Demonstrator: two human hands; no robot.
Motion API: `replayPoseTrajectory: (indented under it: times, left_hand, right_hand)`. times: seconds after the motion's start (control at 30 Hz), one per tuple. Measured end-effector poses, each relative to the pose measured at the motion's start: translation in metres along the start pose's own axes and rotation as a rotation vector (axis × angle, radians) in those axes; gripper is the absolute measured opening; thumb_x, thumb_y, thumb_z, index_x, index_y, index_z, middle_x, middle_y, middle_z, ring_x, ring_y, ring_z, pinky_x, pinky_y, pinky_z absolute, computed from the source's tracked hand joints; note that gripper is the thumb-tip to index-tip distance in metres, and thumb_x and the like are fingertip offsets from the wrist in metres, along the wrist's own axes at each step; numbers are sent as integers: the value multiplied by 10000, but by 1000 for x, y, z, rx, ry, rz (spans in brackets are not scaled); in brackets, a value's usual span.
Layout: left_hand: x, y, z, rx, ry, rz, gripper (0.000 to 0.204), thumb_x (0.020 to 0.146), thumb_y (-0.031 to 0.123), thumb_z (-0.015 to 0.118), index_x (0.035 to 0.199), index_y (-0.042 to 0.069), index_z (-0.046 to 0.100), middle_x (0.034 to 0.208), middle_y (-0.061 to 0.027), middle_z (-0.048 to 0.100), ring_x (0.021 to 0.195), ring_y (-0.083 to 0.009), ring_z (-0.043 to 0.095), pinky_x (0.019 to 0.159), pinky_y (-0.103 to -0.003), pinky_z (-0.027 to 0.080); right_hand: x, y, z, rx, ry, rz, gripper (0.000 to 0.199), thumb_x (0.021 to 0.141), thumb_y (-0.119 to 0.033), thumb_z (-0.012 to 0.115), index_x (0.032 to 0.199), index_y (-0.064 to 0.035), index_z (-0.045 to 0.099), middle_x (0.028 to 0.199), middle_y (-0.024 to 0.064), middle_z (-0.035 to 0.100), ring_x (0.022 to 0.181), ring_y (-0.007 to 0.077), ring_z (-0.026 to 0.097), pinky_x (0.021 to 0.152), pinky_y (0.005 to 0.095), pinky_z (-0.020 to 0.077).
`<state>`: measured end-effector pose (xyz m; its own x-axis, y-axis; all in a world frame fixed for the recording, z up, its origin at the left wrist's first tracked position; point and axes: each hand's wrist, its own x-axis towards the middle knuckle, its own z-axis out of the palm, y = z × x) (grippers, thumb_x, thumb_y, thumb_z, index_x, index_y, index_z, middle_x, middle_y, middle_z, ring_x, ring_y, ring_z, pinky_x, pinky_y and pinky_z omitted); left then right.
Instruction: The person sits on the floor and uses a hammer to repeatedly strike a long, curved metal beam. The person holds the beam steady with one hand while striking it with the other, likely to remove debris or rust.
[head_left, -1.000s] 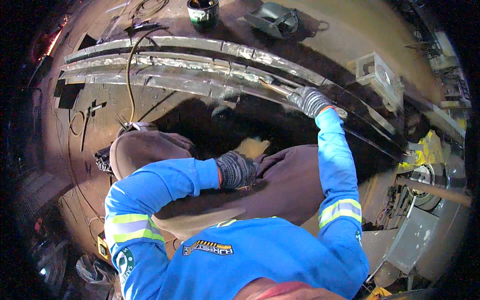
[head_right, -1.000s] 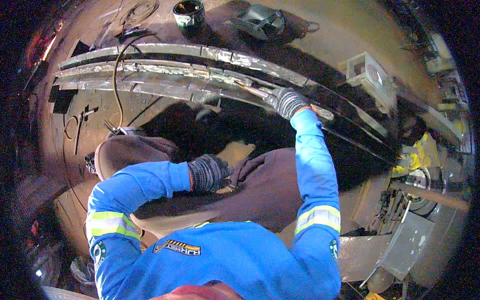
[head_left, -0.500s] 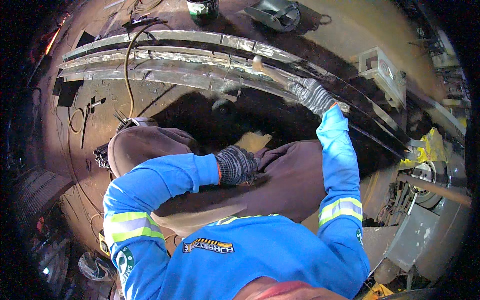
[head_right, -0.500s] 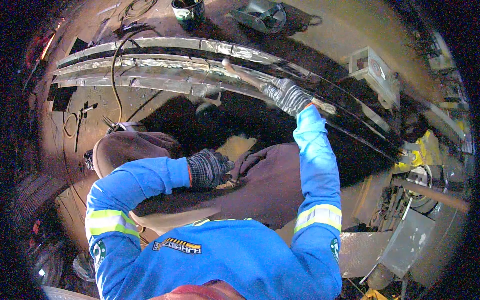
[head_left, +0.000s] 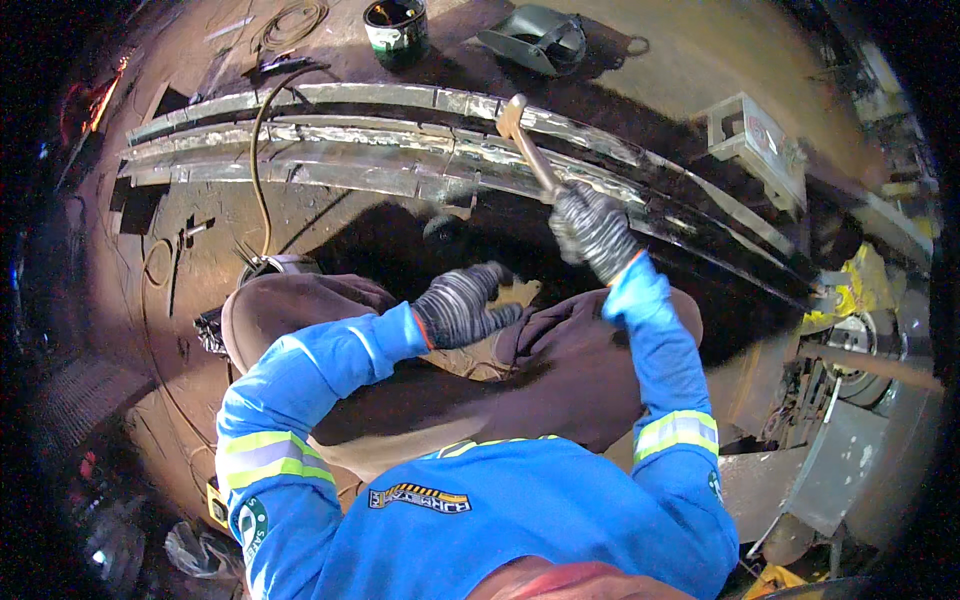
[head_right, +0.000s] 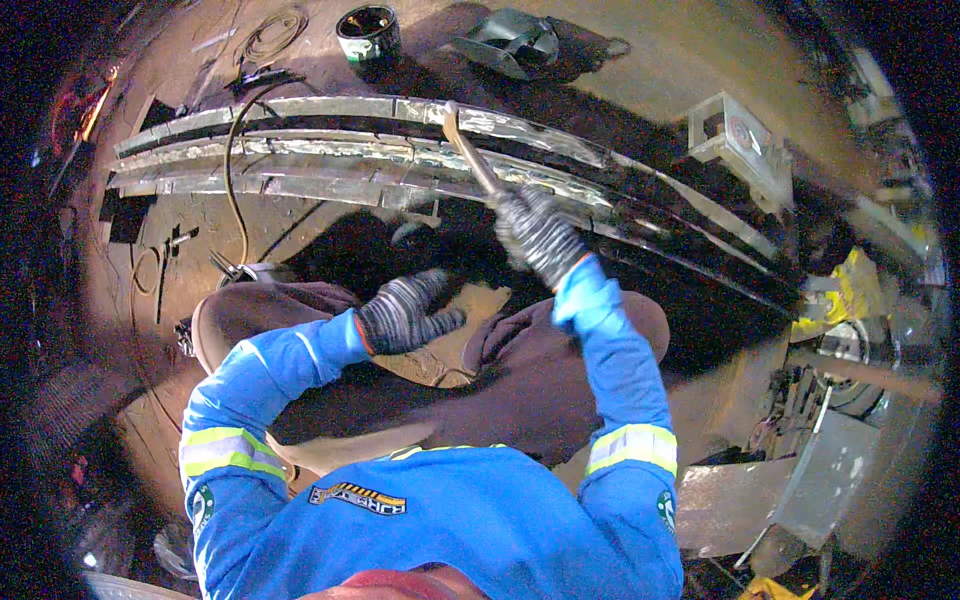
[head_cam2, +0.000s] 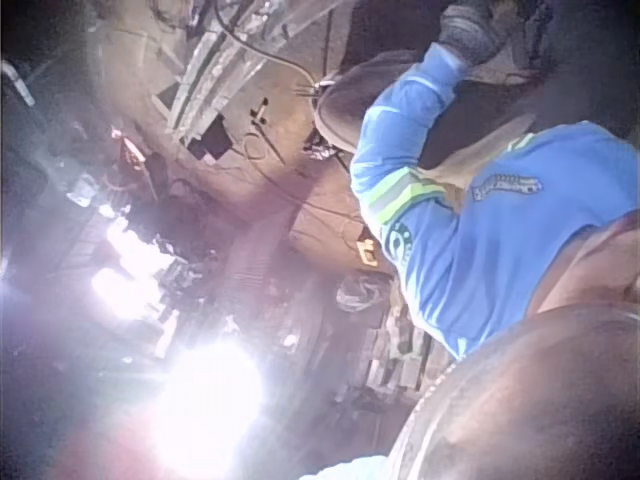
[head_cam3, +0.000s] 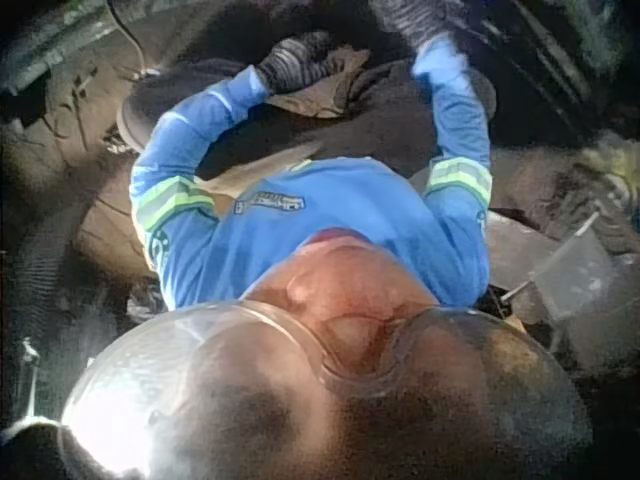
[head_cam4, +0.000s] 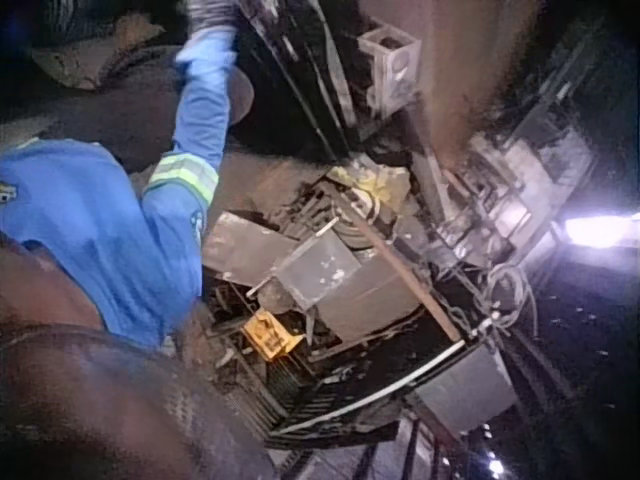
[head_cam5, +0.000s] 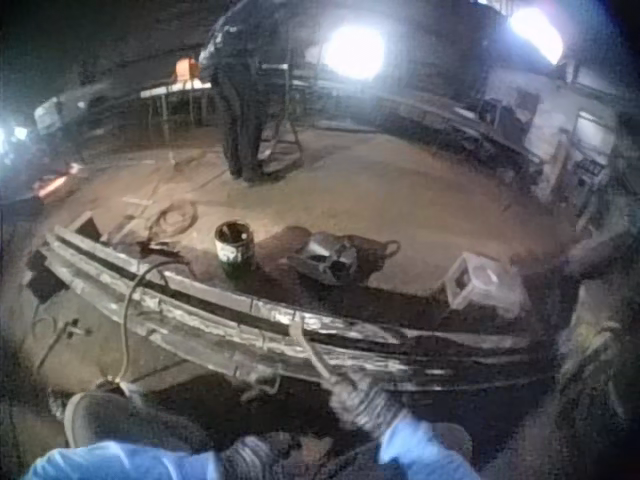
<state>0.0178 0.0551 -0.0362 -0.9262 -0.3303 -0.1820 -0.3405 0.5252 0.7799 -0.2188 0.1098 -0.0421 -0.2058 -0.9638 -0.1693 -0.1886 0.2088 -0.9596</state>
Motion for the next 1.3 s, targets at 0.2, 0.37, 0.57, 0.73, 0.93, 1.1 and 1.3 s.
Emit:
replayPoseTrajectory:
  times: [0.2, 0.37, 0.57, 0.73, 0.93, 1.1, 1.3]
  left_hand:
    - [4, -25, -3, -466, 256, -35, 577, 823, 209, 671, 1262, -42, 392, 952, -175, 631, 889, -268, 637, 742, -356, 501]
    - [10, -47, -15, -312, 234, -59, 460, 834, 107, 606, 1224, -60, 428, 899, -179, 640, 868, -249, 635, 709, -348, 495]
    - [31, -66, -59, -217, 151, -6, 384, 819, 144, 652, 1117, -74, 547, 990, -215, 650, 893, -266, 629, 746, -354, 492]
    - [99, -15, -88, 484, 4, -149, 408, 846, 355, 653, 938, -42, 640, 804, -203, 670, 744, -289, 661, 635, -386, 484]
    - [101, -48, -84, 590, 145, 177, 447, 882, 459, 547, 887, 26, 656, 739, -224, 631, 665, -356, 624, 600, -433, 472]
    - [129, -60, -83, 941, -19, -185, 517, 870, 545, 499, 867, 49, 647, 724, -227, 623, 666, -400, 614, 594, -489, 480]
    - [120, -17, -87, 604, 279, 405, 504, 817, 565, 574, 891, 72, 653, 628, -164, 611, 573, -366, 603, 496, -420, 461]
  right_hand:
    - [-17, -36, 105, 335, 401, -66, 224, 834, -225, 675, 943, -31, 647, 835, 75, 660, 760, 168, 596, 723, 323, 485]
    - [-16, -12, 126, 355, 424, -3, 238, 797, -158, 710, 977, -17, 644, 896, 121, 671, 804, 200, 608, 765, 349, 489]
    - [-14, -6, 112, 354, 441, -4, 288, 818, -191, 680, 1046, -24, 626, 961, 185, 662, 876, 315, 624, 817, 362, 485]
    - [-7, 68, 164, -145, 452, -234, 293, 851, -271, 601, 1063, -69, 610, 946, 192, 650, 867, 384, 616, 827, 453, 484]
    - [-50, 40, 157, -757, -553, -137, 303, 743, -213, 626, 1017, -86, 647, 959, 191, 629, 930, 355, 616, 787, 449, 505]
    - [-45, 81, 171, -810, -480, -211, 307, 797, -176, 525, 1074, -86, 625, 1023, 170, 631, 983, 347, 606, 815, 490, 482]
    - [-34, 76, 166, -885, -539, -185, 303, 825, -219, 518, 1098, -133, 616, 1119, 167, 602, 1029, 337, 588, 842, 520, 461]
